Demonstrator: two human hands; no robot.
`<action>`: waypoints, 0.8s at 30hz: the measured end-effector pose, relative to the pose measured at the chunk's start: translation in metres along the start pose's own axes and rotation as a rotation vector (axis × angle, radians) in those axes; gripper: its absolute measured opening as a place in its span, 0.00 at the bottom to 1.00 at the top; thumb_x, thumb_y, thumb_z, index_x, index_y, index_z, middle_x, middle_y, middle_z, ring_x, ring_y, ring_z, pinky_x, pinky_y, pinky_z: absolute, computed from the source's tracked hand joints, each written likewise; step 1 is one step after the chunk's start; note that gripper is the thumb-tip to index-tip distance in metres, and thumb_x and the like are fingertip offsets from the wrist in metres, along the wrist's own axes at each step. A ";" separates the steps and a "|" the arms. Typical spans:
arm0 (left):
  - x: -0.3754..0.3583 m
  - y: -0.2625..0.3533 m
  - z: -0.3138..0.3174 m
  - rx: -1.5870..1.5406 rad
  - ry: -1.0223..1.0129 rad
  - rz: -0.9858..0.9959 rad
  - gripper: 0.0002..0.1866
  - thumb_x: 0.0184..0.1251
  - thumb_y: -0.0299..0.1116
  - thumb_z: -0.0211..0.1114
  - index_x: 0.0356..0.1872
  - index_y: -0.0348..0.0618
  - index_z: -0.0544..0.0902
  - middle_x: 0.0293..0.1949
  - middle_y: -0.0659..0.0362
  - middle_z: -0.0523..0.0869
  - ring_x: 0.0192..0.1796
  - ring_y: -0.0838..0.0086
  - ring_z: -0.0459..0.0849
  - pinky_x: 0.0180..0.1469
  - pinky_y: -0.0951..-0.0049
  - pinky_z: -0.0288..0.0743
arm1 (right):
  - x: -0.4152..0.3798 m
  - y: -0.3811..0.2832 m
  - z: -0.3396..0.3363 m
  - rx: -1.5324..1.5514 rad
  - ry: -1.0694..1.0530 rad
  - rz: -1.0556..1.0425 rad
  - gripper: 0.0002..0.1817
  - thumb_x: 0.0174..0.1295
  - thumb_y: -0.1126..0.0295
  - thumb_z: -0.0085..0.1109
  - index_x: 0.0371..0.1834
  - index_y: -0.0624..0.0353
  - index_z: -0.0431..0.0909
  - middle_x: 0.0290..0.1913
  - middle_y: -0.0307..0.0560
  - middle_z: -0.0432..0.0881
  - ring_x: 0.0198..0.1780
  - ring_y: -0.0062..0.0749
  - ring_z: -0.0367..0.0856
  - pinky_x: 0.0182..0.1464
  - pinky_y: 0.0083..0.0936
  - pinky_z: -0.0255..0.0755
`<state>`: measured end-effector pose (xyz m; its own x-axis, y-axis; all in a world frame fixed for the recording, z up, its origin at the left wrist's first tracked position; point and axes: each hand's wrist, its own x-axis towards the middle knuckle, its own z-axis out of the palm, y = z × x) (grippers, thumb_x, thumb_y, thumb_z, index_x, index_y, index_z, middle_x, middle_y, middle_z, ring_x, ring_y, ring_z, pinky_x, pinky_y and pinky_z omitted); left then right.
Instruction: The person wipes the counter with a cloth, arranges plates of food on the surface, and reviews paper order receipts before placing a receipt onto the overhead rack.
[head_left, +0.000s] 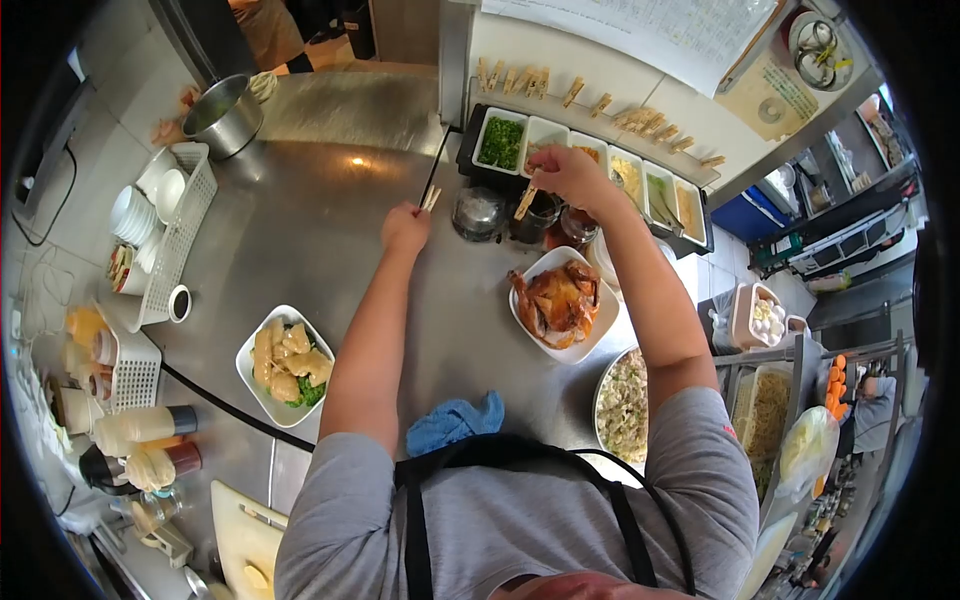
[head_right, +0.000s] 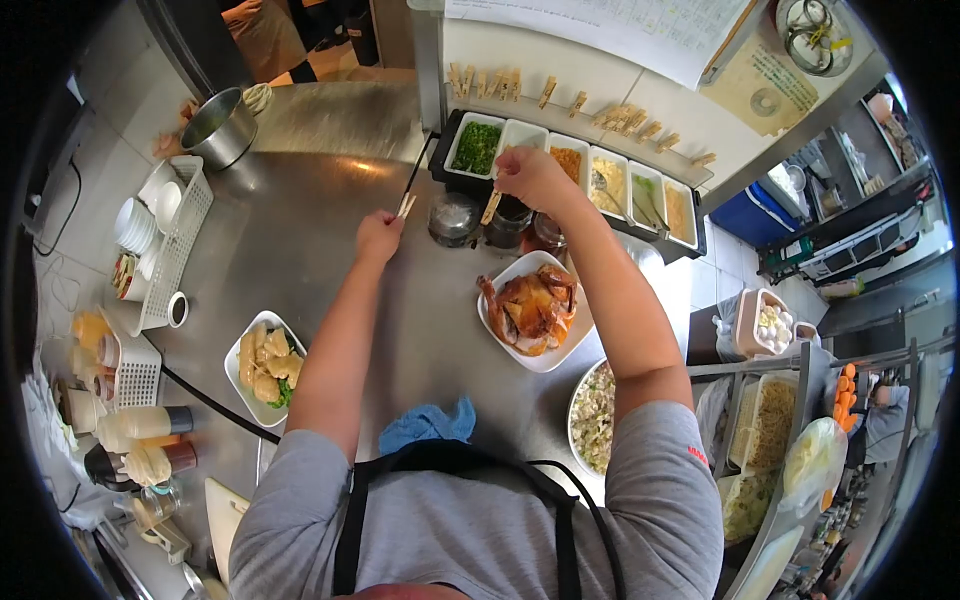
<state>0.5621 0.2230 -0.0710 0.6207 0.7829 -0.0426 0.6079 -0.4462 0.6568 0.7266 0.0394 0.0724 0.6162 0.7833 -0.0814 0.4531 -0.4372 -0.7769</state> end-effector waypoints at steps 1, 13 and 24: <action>-0.003 0.000 0.000 -0.203 -0.034 -0.063 0.12 0.54 0.36 0.57 0.34 0.36 0.78 0.27 0.54 0.80 0.29 0.66 0.80 0.30 0.69 0.72 | 0.005 0.003 -0.003 -0.089 0.064 -0.047 0.15 0.45 0.69 0.61 0.37 0.65 0.76 0.31 0.49 0.79 0.32 0.30 0.78 0.35 0.23 0.70; -0.034 0.037 -0.045 -0.971 -0.269 -0.247 0.12 0.59 0.38 0.57 0.40 0.43 0.74 0.26 0.67 0.76 0.22 0.86 0.74 0.21 0.88 0.64 | 0.066 -0.016 -0.115 -0.637 0.818 -0.205 0.10 0.51 0.60 0.53 0.33 0.49 0.79 0.30 0.41 0.81 0.36 0.37 0.78 0.38 0.34 0.69; -0.042 0.064 -0.053 -1.227 -0.480 -0.187 0.11 0.61 0.38 0.55 0.39 0.44 0.74 0.27 0.66 0.77 0.25 0.83 0.73 0.27 0.86 0.64 | 0.093 0.039 -0.084 -0.852 0.624 -0.183 0.11 0.50 0.59 0.55 0.35 0.48 0.79 0.33 0.42 0.80 0.41 0.36 0.76 0.46 0.39 0.64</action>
<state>0.5488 0.1849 0.0130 0.8433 0.4463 -0.2993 0.0229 0.5266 0.8498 0.8557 0.0581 0.0863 0.6043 0.6097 0.5129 0.7236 -0.6894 -0.0330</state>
